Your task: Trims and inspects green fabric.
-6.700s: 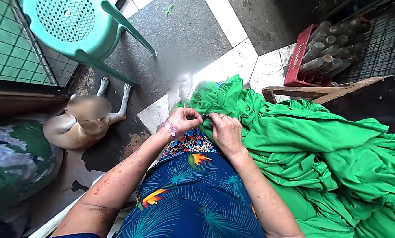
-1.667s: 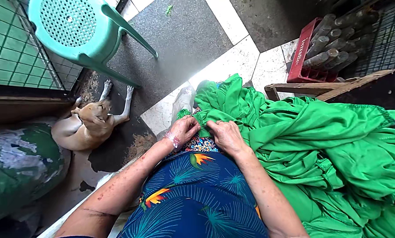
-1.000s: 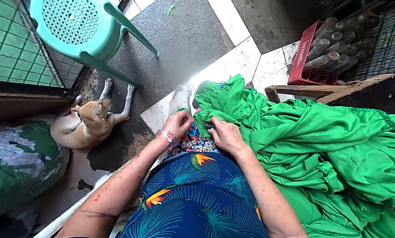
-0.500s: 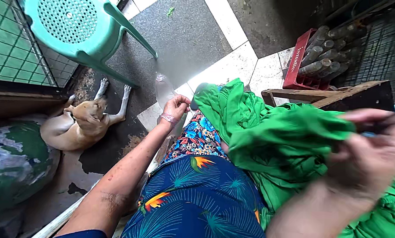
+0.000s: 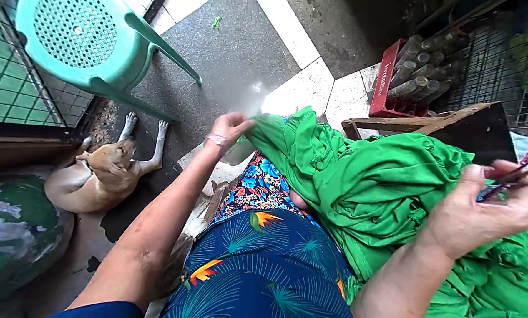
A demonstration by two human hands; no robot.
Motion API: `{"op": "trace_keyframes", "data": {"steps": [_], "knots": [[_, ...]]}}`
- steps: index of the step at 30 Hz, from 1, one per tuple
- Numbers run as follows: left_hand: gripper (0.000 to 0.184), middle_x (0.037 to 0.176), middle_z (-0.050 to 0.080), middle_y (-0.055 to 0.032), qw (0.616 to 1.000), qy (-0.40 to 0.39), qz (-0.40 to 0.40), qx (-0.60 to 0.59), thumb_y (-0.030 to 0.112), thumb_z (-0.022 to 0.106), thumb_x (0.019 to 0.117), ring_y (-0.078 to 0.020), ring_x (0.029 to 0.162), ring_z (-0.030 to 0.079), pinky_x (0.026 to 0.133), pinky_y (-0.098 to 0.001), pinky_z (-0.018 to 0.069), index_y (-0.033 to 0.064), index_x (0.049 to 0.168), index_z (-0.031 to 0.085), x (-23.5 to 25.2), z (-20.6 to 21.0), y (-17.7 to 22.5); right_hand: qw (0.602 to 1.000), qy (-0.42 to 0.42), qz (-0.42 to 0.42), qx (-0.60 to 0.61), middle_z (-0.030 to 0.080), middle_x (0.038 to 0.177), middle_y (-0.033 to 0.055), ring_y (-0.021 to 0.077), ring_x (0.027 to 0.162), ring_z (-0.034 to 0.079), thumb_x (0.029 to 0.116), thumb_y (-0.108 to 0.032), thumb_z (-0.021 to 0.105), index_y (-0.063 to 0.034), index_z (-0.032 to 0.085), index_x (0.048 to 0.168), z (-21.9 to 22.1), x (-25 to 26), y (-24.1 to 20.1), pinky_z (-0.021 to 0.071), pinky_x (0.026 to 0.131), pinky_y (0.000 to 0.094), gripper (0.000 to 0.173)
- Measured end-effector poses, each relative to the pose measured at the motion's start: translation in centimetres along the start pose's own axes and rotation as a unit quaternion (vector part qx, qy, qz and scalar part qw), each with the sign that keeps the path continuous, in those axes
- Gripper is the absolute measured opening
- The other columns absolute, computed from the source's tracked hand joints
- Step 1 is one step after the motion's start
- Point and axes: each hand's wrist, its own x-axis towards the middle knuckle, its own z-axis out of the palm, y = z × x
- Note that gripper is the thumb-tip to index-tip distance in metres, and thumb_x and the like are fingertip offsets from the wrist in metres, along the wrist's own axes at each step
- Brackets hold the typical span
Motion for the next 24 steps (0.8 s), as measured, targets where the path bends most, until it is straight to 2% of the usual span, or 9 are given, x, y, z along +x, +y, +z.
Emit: {"op": "trace_keyframes", "data": {"steps": [3, 5, 7, 8, 11, 15, 17, 21, 24], "knots": [[0.017, 0.074, 0.06, 0.007, 0.992, 0.056, 0.097, -0.061, 0.02, 0.064, 0.0991, 0.0045, 0.062, 0.05, 0.061, -0.0169, 0.0433, 0.003, 0.097, 0.068, -3.7, -1.4, 1.3, 0.971, -0.178, -0.046, 0.155, 0.063, 0.115, 0.015, 0.0087, 0.102, 0.064, 0.1015, -0.011, 0.06, 0.0111, 0.054, 0.124, 3.9, -2.2, -5.3, 0.055, 0.087, 0.0247, 0.032], [0.013, 0.076, 0.062, 0.0105, 0.978, 0.083, 0.167, -0.089, 0.016, 0.064, 0.0976, 0.0079, 0.064, 0.053, 0.062, -0.0127, 0.0457, 0.0045, 0.096, 0.068, -5.7, -1.1, 2.0, 0.92, -0.326, -0.041, 0.215, 0.065, 0.12, 0.0189, 0.0194, 0.106, 0.066, 0.0957, -0.009, 0.068, 0.0073, 0.055, 0.127, 8.4, -3.8, -7.7, 0.0571, 0.086, 0.0341, 0.038], [0.011, 0.083, 0.065, 0.0076, 0.962, 0.099, 0.229, -0.107, 0.012, 0.064, 0.0969, 0.0073, 0.068, 0.055, 0.065, -0.0119, 0.0477, 0.0013, 0.097, 0.068, -7.3, -0.3, 2.5, 0.88, -0.418, -0.024, 0.226, 0.064, 0.128, 0.0245, 0.033, 0.113, 0.065, 0.0886, -0.007, 0.078, 0.0062, 0.055, 0.134, 12.7, -5.2, -8.3, 0.0551, 0.093, 0.0489, 0.052], [0.011, 0.087, 0.064, 0.0042, 0.954, 0.098, 0.26, -0.111, 0.01, 0.065, 0.0967, 0.0059, 0.071, 0.056, 0.066, -0.0117, 0.0487, -0.0006, 0.098, 0.068, -8.0, 0.1, 2.3, 0.866, -0.441, -0.022, 0.235, 0.064, 0.128, 0.0248, 0.0347, 0.116, 0.065, 0.088, -0.006, 0.078, 0.0061, 0.057, 0.134, 14.1, -5.9, -8.1, 0.053, 0.097, 0.051, 0.052], [0.01, 0.089, 0.065, -0.0029, 0.943, 0.094, 0.309, -0.08, 0.007, 0.069, 0.0935, 0.0002, 0.076, 0.059, 0.07, -0.0144, 0.051, -0.0028, 0.094, 0.07, -8.3, 1.4, 0.1, 0.85, -0.463, -0.041, 0.247, 0.069, 0.107, 0.0212, 0.0276, 0.097, 0.068, 0.0925, 0.001, 0.069, 0.007, 0.065, 0.117, 15.3, -7.3, -6.7, 0.0555, 0.088, 0.0424, 0.026], [0.011, 0.087, 0.07, -0.0168, 0.976, 0.029, 0.207, 0.067, 0.005, 0.071, 0.0908, -0.023, 0.08, 0.067, 0.079, -0.0382, 0.0559, -0.0044, 0.094, 0.076, -8.6, 3.6, -3.4, 0.889, -0.425, -0.087, 0.146, 0.068, 0.103, 0.0257, 0.036, 0.092, 0.068, 0.0867, 0.01, 0.065, 0.0105, 0.068, 0.106, 14.5, -7.8, -4.0, 0.0561, 0.081, 0.0499, 0.019], [0.012, 0.091, 0.071, -0.0195, 0.987, -0.039, 0.126, 0.087, 0.005, 0.07, 0.0939, -0.0298, 0.087, 0.068, 0.086, -0.0455, 0.0536, -0.0042, 0.097, 0.077, -9.1, 4.4, -3.5, 0.878, -0.459, -0.104, 0.089, 0.068, 0.103, 0.0253, 0.0388, 0.093, 0.069, 0.0851, 0.009, 0.066, 0.0089, 0.069, 0.105, 14.4, -8.1, -3.2, 0.0564, 0.08, 0.0552, 0.02], [0.015, 0.094, 0.071, -0.0198, 0.992, -0.035, 0.081, 0.088, 0.007, 0.067, 0.0975, -0.0298, 0.089, 0.068, 0.087, -0.0468, 0.0536, -0.0045, 0.101, 0.075, -9.2, 3.8, -2.7, 0.795, -0.602, -0.075, 0.021, 0.064, 0.123, 0.0226, 0.0388, 0.105, 0.067, 0.0964, -0.014, 0.068, 0.0001, 0.066, 0.125, 13.8, -7.7, -4.8, 0.0531, 0.087, 0.0601, 0.032], [0.019, 0.08, 0.066, -0.0127, 0.991, 0.014, 0.106, 0.075, 0.011, 0.064, 0.1003, -0.017, 0.065, 0.058, 0.065, -0.0355, 0.0508, -0.0041, 0.111, 0.069, -9.4, 3.1, -2.5, 0.823, -0.558, -0.077, 0.075, 0.069, 0.114, 0.0231, 0.0383, 0.103, 0.069, 0.0995, -0.024, 0.068, 0.0029, 0.069, 0.12, 14.2, -8.2, -4.2, 0.0535, 0.087, 0.0587, 0.034]]}}
